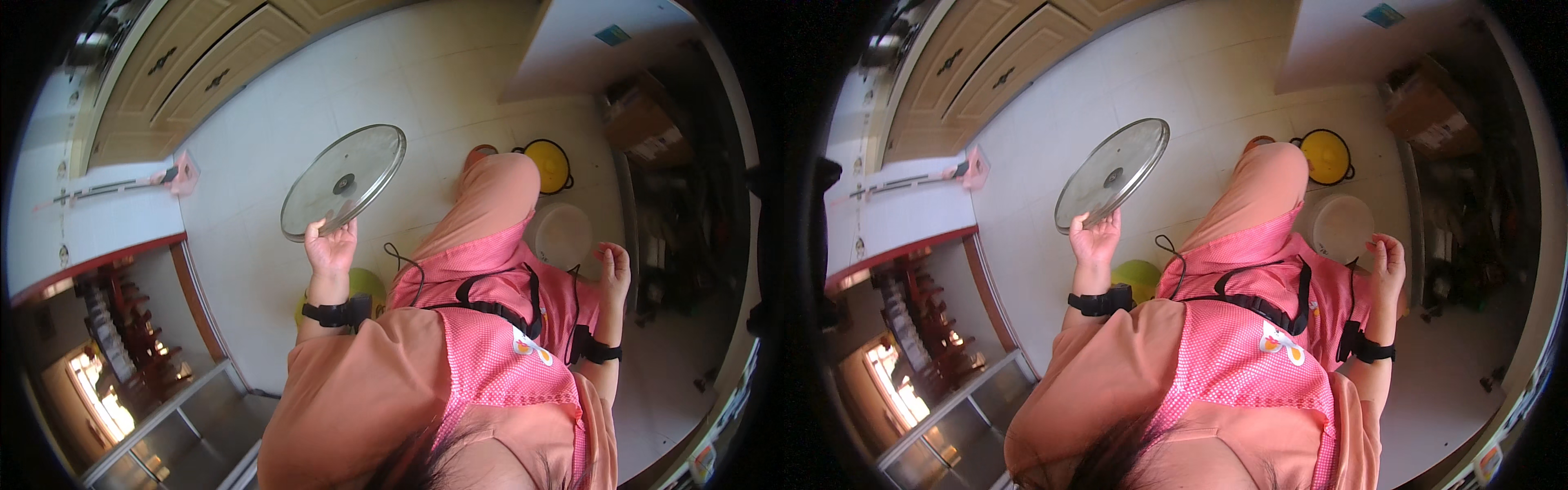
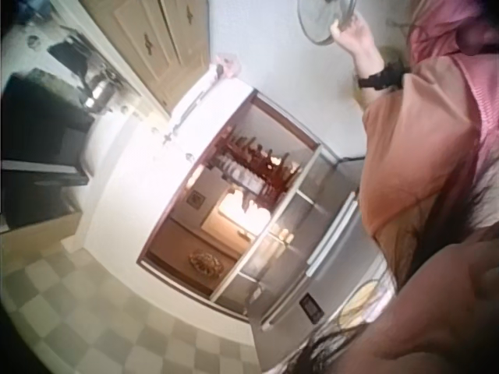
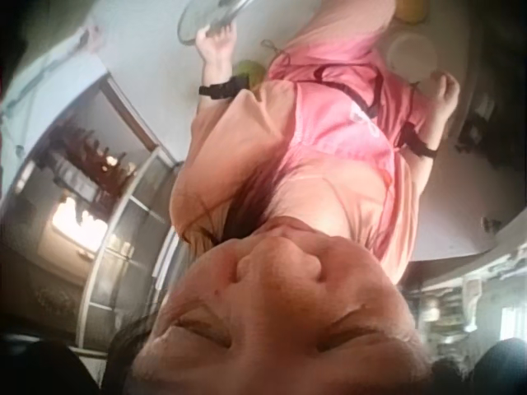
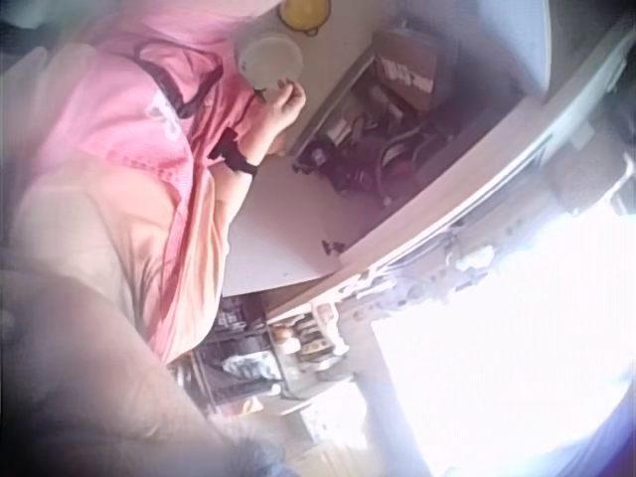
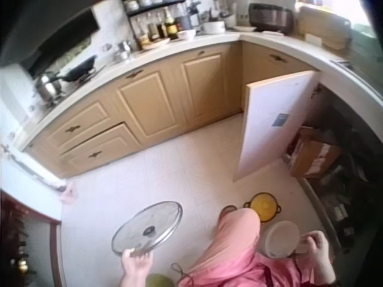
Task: The person retrieves a blender jar and motor base from a cabinet, assembles the blade assembly into the jar, places the lid on the jar, and plugs the motor into a wall outlet. The person then removes the plug and returns the motor base to the cabinet.
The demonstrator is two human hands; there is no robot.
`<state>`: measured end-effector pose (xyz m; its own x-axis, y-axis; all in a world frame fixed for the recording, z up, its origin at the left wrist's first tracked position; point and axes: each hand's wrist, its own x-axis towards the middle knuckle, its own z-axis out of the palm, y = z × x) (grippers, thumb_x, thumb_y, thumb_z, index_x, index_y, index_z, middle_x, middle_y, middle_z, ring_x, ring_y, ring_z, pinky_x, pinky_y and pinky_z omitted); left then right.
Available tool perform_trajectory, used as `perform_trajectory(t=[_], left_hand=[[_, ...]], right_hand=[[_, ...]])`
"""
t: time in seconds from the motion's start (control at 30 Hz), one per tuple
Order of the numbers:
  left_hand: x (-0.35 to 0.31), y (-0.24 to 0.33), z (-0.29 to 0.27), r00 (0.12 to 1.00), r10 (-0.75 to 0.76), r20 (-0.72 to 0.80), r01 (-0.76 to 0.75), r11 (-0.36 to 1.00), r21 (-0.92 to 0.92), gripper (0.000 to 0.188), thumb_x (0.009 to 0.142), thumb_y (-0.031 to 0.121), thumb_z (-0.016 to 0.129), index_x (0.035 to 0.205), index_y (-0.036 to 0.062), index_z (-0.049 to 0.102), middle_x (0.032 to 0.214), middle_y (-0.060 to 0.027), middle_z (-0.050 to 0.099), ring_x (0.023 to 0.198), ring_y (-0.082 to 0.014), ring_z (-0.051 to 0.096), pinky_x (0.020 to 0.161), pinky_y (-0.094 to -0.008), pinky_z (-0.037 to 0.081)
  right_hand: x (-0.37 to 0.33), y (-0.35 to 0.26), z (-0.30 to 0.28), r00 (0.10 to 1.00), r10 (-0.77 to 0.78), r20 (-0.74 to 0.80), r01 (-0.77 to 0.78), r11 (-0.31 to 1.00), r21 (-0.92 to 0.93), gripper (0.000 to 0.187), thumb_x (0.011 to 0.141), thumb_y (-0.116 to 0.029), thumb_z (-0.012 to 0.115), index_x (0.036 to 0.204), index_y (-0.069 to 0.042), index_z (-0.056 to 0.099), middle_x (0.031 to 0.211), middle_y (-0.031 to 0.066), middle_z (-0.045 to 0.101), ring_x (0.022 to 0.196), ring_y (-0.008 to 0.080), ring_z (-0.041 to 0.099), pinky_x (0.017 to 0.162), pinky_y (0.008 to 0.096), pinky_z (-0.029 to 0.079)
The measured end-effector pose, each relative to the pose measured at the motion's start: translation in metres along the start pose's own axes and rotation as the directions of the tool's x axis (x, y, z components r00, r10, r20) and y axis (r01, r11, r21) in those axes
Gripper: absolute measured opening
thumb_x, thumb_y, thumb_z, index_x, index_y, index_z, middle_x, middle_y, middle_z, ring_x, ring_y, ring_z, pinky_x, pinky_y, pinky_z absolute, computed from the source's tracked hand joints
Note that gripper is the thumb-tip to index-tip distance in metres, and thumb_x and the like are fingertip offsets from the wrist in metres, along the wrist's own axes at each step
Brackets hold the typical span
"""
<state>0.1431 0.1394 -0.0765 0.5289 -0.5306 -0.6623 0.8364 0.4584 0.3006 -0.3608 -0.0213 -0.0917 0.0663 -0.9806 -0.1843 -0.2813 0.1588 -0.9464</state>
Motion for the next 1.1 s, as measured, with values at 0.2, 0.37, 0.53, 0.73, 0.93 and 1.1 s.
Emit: perform_trajectory(t=[0.2,0.37,0.53,0.73,0.93,1.1], left_hand=[[0.003,0.020,-0.043,0.990,0.118,-0.077,-0.118,0.993,0.008,0.023,0.076,0.006,0.056,0.097,-0.0033,0.049,0.115,-0.0256,0.051,0.116,-0.0426,0.049,0.101,-0.0503,0.041],[0.015,0.030,-0.078,0.980,0.139,-0.144,-0.137,0.990,0.021,0.022,0.074,0.004,0.056,0.095,0.0013,0.050,0.111,-0.0281,0.053,0.113,-0.0437,0.050,0.098,-0.0508,0.042],[0.030,0.032,-0.105,0.965,0.106,-0.240,-0.111,0.994,-0.009,0.022,0.072,0.004,0.055,0.094,0.0018,0.049,0.109,-0.0271,0.055,0.110,-0.0431,0.052,0.097,-0.0517,0.043],[0.050,0.027,-0.137,0.938,0.104,-0.331,-0.117,0.993,-0.021,0.025,0.072,0.005,0.055,0.095,-0.0017,0.050,0.109,-0.0182,0.056,0.111,-0.0379,0.052,0.098,-0.0504,0.042],[0.086,0.029,-0.167,0.866,0.125,-0.484,-0.141,0.990,0.003,0.027,0.074,0.011,0.053,0.095,-0.0057,0.054,0.105,-0.0189,0.059,0.103,-0.0342,0.055,0.094,-0.0470,0.043],[0.121,0.034,-0.185,0.856,0.080,-0.511,-0.096,0.995,-0.005,0.036,0.079,0.023,0.049,0.097,-0.0084,0.052,0.099,-0.0219,0.059,0.097,-0.0335,0.057,0.091,-0.0459,0.044]], right_hand=[[0.027,-0.003,0.006,0.997,0.012,0.083,-0.006,0.997,-0.073,0.017,0.097,-0.013,0.049,0.108,-0.001,0.054,0.105,0.0065,0.059,0.093,0.0147,0.059,0.084,0.0276,0.047],[0.036,-0.014,0.012,0.993,0.031,0.117,-0.020,0.995,-0.097,0.017,0.097,-0.013,0.048,0.107,-0.001,0.054,0.103,0.0057,0.059,0.092,0.0149,0.059,0.084,0.0273,0.046],[0.045,-0.018,0.010,0.990,0.065,0.129,-0.044,0.986,-0.163,0.016,0.097,-0.012,0.048,0.106,0.000,0.054,0.099,0.0046,0.059,0.087,0.0128,0.058,0.081,0.0258,0.045],[0.045,-0.024,0.002,0.995,0.044,0.092,-0.014,0.950,-0.311,0.015,0.096,-0.011,0.048,0.104,0.000,0.055,0.098,0.0055,0.060,0.087,0.0128,0.059,0.080,0.0255,0.046],[0.041,-0.031,0.002,0.995,0.051,0.081,-0.019,0.933,-0.360,0.014,0.095,-0.011,0.050,0.103,0.000,0.056,0.096,0.0057,0.060,0.086,0.0132,0.060,0.078,0.0253,0.046],[0.035,-0.040,0.011,0.994,0.107,0.035,-0.079,0.885,-0.459,0.013,0.093,-0.011,0.054,0.100,-0.001,0.057,0.088,0.0054,0.061,0.084,0.0134,0.062,0.074,0.0261,0.048]])
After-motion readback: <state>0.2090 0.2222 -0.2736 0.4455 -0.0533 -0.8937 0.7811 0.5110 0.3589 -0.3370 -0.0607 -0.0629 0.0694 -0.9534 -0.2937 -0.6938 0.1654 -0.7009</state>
